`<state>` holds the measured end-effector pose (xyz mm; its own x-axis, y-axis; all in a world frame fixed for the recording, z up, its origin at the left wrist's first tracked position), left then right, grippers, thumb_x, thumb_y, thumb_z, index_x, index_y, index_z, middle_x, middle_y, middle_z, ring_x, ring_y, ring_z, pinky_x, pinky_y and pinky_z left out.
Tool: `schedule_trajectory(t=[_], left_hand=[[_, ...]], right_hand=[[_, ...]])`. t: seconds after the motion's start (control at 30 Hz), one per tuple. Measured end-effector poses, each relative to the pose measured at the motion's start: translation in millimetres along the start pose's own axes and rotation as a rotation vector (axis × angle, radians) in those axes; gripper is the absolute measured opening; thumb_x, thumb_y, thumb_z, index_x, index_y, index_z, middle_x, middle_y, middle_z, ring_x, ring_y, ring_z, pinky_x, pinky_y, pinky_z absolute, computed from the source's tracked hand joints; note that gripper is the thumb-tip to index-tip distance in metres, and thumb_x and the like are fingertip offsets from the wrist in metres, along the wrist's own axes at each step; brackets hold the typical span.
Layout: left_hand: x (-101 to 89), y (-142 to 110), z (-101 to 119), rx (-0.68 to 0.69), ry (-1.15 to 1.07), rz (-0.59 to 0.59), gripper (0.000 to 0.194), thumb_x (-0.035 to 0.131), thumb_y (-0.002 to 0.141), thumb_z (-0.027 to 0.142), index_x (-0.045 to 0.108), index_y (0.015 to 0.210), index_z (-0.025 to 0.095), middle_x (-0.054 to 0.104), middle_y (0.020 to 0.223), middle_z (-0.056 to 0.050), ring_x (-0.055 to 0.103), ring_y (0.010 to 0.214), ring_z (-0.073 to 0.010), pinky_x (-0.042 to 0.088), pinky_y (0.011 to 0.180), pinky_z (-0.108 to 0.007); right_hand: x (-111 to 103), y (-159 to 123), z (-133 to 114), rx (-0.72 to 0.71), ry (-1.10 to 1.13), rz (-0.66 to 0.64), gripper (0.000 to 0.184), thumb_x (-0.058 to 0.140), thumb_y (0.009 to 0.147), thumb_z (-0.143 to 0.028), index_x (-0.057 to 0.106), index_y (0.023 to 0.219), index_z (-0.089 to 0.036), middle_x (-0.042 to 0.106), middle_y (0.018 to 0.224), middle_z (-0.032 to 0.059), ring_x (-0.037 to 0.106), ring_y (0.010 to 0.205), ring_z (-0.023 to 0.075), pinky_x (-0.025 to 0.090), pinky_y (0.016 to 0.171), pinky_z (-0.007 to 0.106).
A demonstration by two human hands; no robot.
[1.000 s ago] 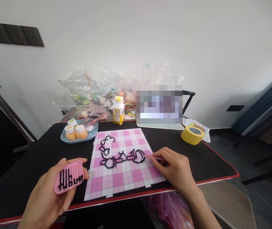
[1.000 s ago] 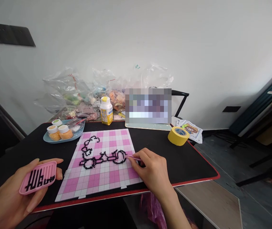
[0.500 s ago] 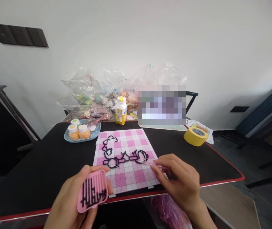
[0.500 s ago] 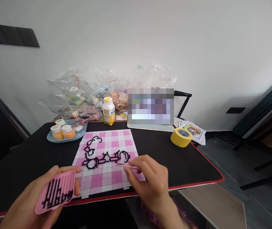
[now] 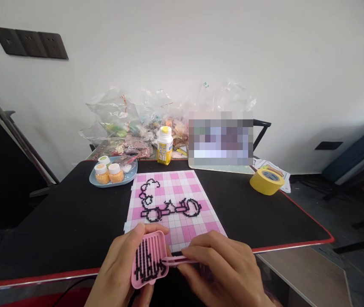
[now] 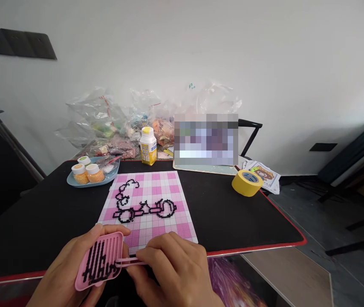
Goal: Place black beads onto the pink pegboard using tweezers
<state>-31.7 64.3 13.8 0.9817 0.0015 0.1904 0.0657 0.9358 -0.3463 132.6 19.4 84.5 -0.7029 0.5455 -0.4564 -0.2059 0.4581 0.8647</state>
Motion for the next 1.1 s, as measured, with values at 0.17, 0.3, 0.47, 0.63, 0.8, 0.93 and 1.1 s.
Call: schedule_trajectory(t=[0.17, 0.3, 0.47, 0.63, 0.8, 0.93, 1.1], left_hand=[[0.1, -1, 1, 0.018, 0.023, -0.001, 0.051, 0.068, 0.079, 0.062, 0.077, 0.097, 0.015, 0.052, 0.037, 0.003, 0.040, 0.022, -0.0074, 0.022, 0.027, -0.014], [1.8, -2, 1, 0.011, 0.028, -0.029, 0.051, 0.066, 0.081, 0.060, 0.076, 0.101, 0.014, 0.055, 0.043, 0.003, 0.042, 0.024, -0.0062, 0.024, 0.028, -0.013], [0.1, -7, 6, 0.045, 0.039, 0.093, 0.053, 0.068, 0.077, 0.063, 0.079, 0.094, 0.014, 0.066, 0.056, -0.001, 0.043, 0.023, -0.0046, 0.028, 0.028, -0.014], [-6.5, -4, 3, 0.059, 0.063, 0.160, 0.038, 0.069, 0.076, 0.049, 0.080, 0.094, 0.017, 0.072, 0.069, -0.004, 0.045, 0.022, -0.0059, 0.030, 0.026, -0.017], [-18.5, 3, -9, 0.038, 0.118, 0.082, 0.045, 0.074, 0.071, 0.053, 0.081, 0.100, 0.020, 0.077, 0.088, -0.010, 0.055, 0.029, -0.0122, 0.041, 0.026, -0.024], [-16.8, -1, -3, 0.082, 0.152, 0.075, 0.040, 0.080, 0.064, 0.044, 0.082, 0.097, 0.021, 0.079, 0.092, -0.011, 0.063, 0.037, -0.0175, 0.046, 0.030, -0.026], [-6.2, 0, 16, 0.075, 0.021, 0.020, 0.054, 0.070, 0.077, 0.063, 0.076, 0.092, 0.011, 0.075, 0.062, -0.011, 0.041, 0.022, -0.0039, 0.026, 0.028, -0.015]], right_hand=[[4, -2, 0, -0.006, -0.007, -0.037, 0.021, 0.057, 0.104, -0.028, 0.065, 0.086, -0.019, 0.070, 0.069, 0.0008, 0.063, 0.052, 0.0093, 0.046, 0.047, 0.021], [4, -3, -1, -0.018, 0.002, -0.031, 0.018, 0.060, 0.102, -0.026, 0.064, 0.087, -0.018, 0.069, 0.069, 0.0005, 0.062, 0.052, 0.0095, 0.046, 0.046, 0.021], [4, -3, -1, -0.026, -0.019, -0.021, 0.021, 0.060, 0.102, -0.027, 0.064, 0.084, -0.018, 0.069, 0.068, -0.0002, 0.062, 0.051, 0.0091, 0.044, 0.046, 0.021], [4, -2, -2, -0.029, -0.023, -0.019, 0.021, 0.060, 0.102, -0.027, 0.065, 0.083, -0.018, 0.069, 0.068, -0.0007, 0.062, 0.050, 0.0088, 0.043, 0.046, 0.021], [7, 0, -3, -0.043, -0.027, -0.028, 0.023, 0.058, 0.103, -0.026, 0.063, 0.082, -0.018, 0.069, 0.066, -0.0005, 0.061, 0.050, 0.0095, 0.043, 0.045, 0.021], [1, 1, -2, -0.035, -0.028, -0.015, 0.021, 0.058, 0.103, -0.026, 0.062, 0.084, -0.019, 0.069, 0.067, -0.0002, 0.061, 0.050, 0.0097, 0.045, 0.045, 0.021], [-21, -1, 28, 0.076, -0.040, 0.055, 0.009, 0.067, 0.096, -0.017, 0.066, 0.088, -0.017, 0.070, 0.071, 0.0017, 0.065, 0.058, 0.0105, 0.050, 0.053, 0.020]])
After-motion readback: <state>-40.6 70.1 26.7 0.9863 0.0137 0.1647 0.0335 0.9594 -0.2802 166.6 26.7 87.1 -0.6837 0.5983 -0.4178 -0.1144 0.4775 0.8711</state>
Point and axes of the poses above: each hand's wrist, its own y-axis towards the middle knuckle, its own x-axis out of the palm, z = x × y, the point moved 7 cm from there along y, towards the middle knuckle
